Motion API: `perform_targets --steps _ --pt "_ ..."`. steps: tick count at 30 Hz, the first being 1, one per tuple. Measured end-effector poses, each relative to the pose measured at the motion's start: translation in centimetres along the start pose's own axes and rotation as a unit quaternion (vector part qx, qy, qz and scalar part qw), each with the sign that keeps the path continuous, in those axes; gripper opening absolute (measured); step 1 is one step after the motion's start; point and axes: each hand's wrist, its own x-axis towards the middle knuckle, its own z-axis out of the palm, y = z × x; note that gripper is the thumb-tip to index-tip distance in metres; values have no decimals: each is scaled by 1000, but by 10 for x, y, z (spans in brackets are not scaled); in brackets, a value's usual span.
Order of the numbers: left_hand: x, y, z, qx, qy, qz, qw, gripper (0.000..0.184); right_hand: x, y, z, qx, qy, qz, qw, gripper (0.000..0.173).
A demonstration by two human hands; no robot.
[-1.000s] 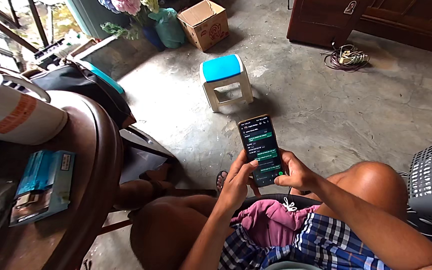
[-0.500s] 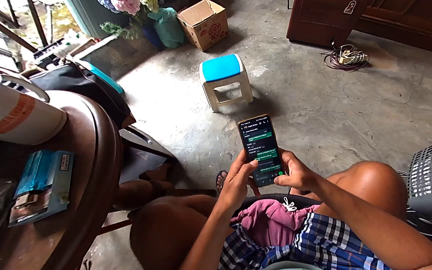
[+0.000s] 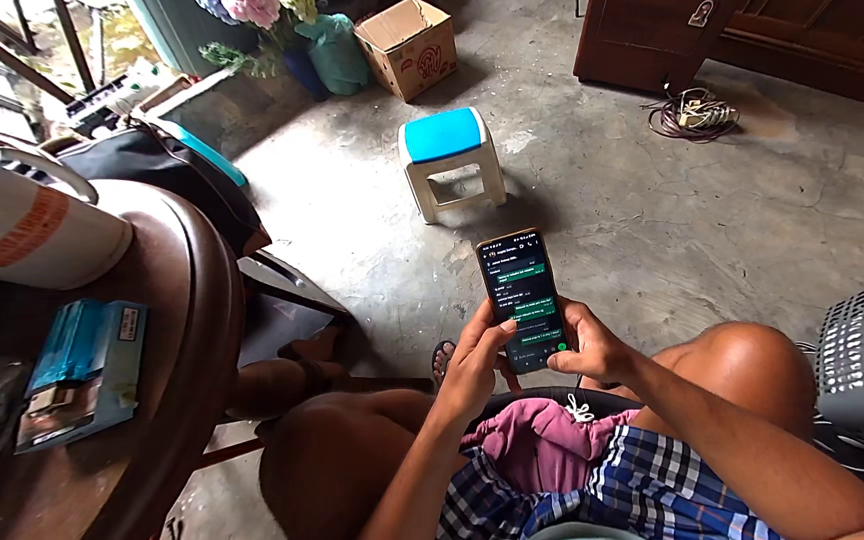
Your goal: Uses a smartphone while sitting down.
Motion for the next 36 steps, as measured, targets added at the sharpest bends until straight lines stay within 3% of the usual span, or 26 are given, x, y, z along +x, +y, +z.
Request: perform_targets --steps 36 --pt "-1 0 -1 1 -5 1 1000 37 0 -1 0 -7 -3 2 1000 63"
